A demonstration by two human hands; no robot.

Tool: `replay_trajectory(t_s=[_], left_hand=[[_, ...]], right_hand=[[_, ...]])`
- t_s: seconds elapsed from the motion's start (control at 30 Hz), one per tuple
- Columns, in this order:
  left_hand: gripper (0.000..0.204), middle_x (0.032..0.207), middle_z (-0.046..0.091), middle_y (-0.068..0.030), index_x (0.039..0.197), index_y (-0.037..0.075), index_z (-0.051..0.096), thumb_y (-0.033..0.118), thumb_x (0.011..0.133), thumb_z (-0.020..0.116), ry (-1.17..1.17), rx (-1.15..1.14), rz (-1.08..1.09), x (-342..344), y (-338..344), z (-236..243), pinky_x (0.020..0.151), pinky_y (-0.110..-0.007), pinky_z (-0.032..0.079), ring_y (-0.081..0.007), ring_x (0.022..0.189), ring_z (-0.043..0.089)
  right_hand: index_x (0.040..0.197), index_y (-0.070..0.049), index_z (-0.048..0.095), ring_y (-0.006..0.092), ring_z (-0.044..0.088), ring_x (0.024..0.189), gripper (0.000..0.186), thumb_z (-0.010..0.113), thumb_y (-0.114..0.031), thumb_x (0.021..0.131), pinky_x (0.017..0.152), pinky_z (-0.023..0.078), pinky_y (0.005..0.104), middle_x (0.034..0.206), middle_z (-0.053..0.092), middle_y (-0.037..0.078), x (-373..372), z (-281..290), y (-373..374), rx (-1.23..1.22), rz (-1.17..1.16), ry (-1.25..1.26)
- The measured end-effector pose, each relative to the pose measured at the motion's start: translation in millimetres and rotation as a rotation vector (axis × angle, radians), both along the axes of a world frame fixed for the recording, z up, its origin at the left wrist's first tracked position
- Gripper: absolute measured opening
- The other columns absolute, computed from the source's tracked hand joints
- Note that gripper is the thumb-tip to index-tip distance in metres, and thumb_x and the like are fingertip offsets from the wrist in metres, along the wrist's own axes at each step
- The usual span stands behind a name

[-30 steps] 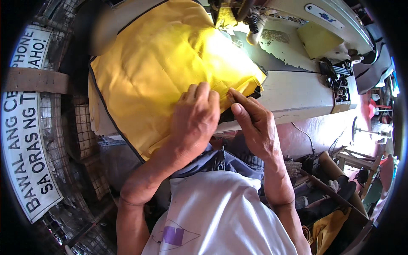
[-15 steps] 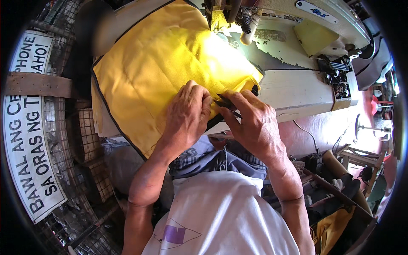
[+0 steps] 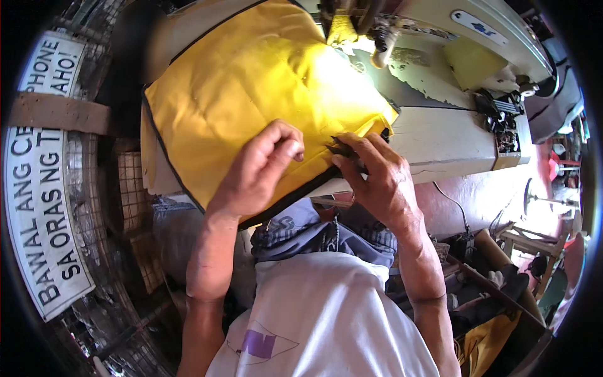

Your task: Sewing and organizing yellow leather bags using an industrial sewing machine.

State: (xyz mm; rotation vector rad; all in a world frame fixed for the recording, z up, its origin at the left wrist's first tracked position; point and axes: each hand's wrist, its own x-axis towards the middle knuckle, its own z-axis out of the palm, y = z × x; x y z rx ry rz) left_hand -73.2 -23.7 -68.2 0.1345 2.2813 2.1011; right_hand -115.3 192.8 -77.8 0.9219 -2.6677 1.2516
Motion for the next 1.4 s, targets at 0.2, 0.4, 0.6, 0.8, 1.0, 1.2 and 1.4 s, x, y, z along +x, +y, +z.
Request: replay_trajectory(t_s=[0.2, 0.4, 0.6, 0.8, 1.0, 1.2, 1.4], left_hand=[[0.012, 0.078, 0.060, -0.0074, 0.090, 0.005, 0.052, 0.008, 0.099, 0.059, 0.018, 0.794, -0.048, 84.0, -81.7, 41.0, 0.060, -0.028, 0.046, -0.0142, 0.066, 0.059], [0.061, 0.102, 0.064, -0.0113, 0.138, -0.003, 0.052, 0.004, 0.083, 0.078, -0.064, -0.111, -0.377, 150.2, -116.0, 35.5, 0.084, -0.035, 0.051, -0.0207, 0.085, 0.061], [0.022, 0.099, 0.062, -0.0065, 0.113, -0.002, 0.065, -0.003, 0.091, 0.066, -0.005, -0.187, 0.337, 141.9, -89.6, 3.9, 0.079, -0.025, 0.049, -0.0133, 0.087, 0.061], [0.011, 0.099, 0.065, -0.0043, 0.107, 0.000, 0.064, 0.008, 0.101, 0.058, -0.181, -0.215, 0.564, 155.7, -100.9, -20.7, 0.077, -0.026, 0.052, -0.0102, 0.086, 0.063], [0.017, 0.084, 0.060, -0.0010, 0.106, 0.000, 0.057, 0.017, 0.102, 0.060, -0.449, 0.006, 0.513, 158.4, -77.4, -36.5, 0.067, -0.026, 0.057, -0.0068, 0.078, 0.060], [0.017, 0.100, 0.069, -0.0065, 0.106, 0.003, 0.060, 0.019, 0.104, 0.054, -0.224, 0.233, 0.761, 166.2, -108.4, -37.1, 0.067, -0.031, 0.057, -0.0152, 0.082, 0.067], [0.014, 0.081, 0.066, -0.0068, 0.100, 0.001, 0.065, 0.015, 0.100, 0.061, -0.311, 0.358, 0.692, 192.8, -107.4, -40.8, 0.065, -0.028, 0.051, -0.0138, 0.069, 0.062]], right_hand=[[0.107, -0.004, 0.068, 0.0328, 0.070, 0.080, 0.026, 0.075, -0.014, 0.085, 0.070, 0.056, 0.0393, 0.092, 0.068, 0.014, -2.3, -1.0, -7.9, -0.045, -0.056, -0.066], [0.109, -0.002, 0.068, 0.0282, 0.071, 0.081, 0.027, 0.076, -0.009, 0.084, 0.072, 0.056, 0.0347, 0.093, 0.069, 0.013, -0.3, -7.6, -9.4, -0.056, -0.077, -0.045], [0.110, -0.001, 0.068, 0.0269, 0.071, 0.083, 0.028, 0.076, -0.007, 0.084, 0.073, 0.056, 0.0330, 0.094, 0.070, 0.015, 1.9, -12.9, -10.2, -0.066, -0.083, -0.008], [0.113, -0.002, 0.068, 0.0240, 0.068, 0.081, 0.030, 0.076, -0.007, 0.084, 0.075, 0.054, 0.0333, 0.092, 0.068, 0.013, 5.7, -17.3, -10.9, -0.012, -0.120, 0.036], [0.118, -0.004, 0.066, 0.0278, 0.070, 0.083, 0.034, 0.076, -0.011, 0.086, 0.074, 0.056, 0.0365, 0.097, 0.068, 0.014, 14.0, -10.7, -31.4, 0.063, -0.022, 0.057], [0.123, -0.006, 0.061, 0.0345, 0.069, 0.083, 0.036, 0.071, -0.018, 0.091, 0.069, 0.057, 0.0412, 0.097, 0.065, 0.015, 21.1, -10.1, -80.3, 0.161, 0.022, 0.195], [0.128, -0.007, 0.060, 0.0322, 0.070, 0.081, 0.041, 0.072, -0.021, 0.091, 0.064, 0.057, 0.0409, 0.097, 0.065, 0.014, 26.9, 4.7, -100.3, 0.236, 0.016, 0.289]])
